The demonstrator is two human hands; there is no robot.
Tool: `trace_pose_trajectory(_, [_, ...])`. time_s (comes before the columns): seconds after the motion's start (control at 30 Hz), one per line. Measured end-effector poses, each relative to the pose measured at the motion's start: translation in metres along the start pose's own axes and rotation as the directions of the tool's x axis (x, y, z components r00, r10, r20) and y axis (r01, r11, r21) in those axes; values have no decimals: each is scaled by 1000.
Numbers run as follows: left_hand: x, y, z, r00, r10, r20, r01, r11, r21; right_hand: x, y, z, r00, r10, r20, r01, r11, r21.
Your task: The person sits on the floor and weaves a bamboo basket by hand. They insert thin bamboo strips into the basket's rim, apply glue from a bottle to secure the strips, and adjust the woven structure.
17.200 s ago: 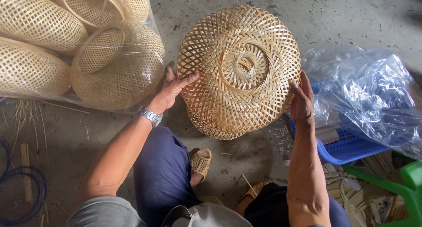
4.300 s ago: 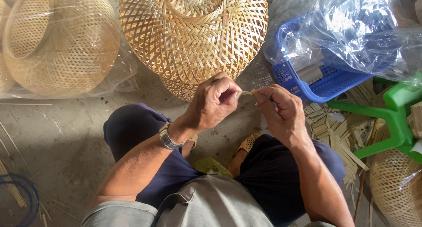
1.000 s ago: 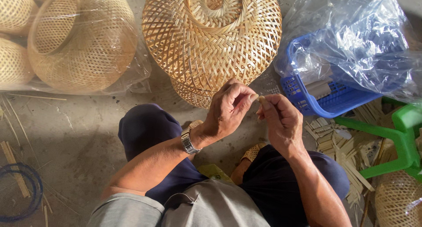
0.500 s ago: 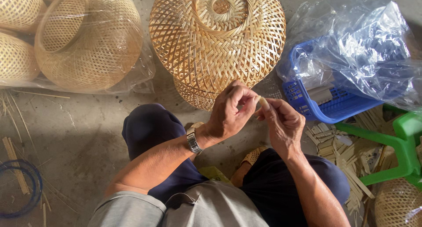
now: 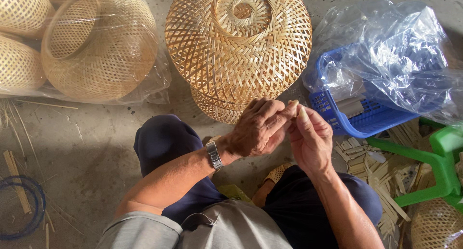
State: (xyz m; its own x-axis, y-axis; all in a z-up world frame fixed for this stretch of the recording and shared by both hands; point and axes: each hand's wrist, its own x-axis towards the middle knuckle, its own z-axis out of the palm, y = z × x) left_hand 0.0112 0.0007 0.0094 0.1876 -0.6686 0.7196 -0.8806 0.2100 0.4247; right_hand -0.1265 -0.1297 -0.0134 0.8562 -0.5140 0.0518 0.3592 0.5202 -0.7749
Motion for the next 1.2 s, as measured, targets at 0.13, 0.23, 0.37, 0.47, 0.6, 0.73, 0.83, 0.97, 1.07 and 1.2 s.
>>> trace_pose_trajectory(0.13, [-9, -3, 13, 988, -157, -6, 147, 935, -324, 4, -5, -2, 996, 3, -86, -9, 997, -72])
trace_pose_trajectory(0.23, [-8, -10, 31, 953, -265, -145, 173, 872, -457, 5, -7, -5, 999, -1, -46, -10, 975, -220])
trace_pose_trajectory(0.37, [-7, -15, 22, 916, -399, -38, 321, 787, -527, 4, -3, -6, 999, -9, -33, -7, 888, -460])
trace_pose_trajectory(0.47, [-5, -11, 14, 923, -383, -43, 305, 793, -527, 6, -5, -5, 999, -12, -41, -12, 836, -548])
trace_pose_trajectory(0.6, [-4, -9, 9, 920, -385, -79, 297, 813, -500, 10, -5, 1, 998, -40, -40, 13, 851, -525])
trace_pose_trajectory(0.73, [-3, -14, 13, 898, -430, -91, 309, 764, -566, 14, -2, 10, 989, -140, -39, 88, 793, -603])
trace_pose_trajectory(0.83, [-6, -12, 16, 866, -493, -87, 353, 725, -592, 12, 5, 19, 969, -248, 12, 168, 620, -767])
trace_pose_trajectory(0.97, [-6, -3, 19, 825, -560, -81, 405, 684, -607, 11, 12, 25, 942, -329, 70, 235, 496, -836])
trace_pose_trajectory(1.07, [-1, -3, 18, 839, -534, -101, 388, 719, -576, 16, 5, 20, 985, -168, -33, 106, 750, -653])
trace_pose_trajectory(1.2, [-2, -15, 10, 883, -468, -40, 356, 722, -593, 18, 6, 16, 995, -76, -58, 32, 837, -547])
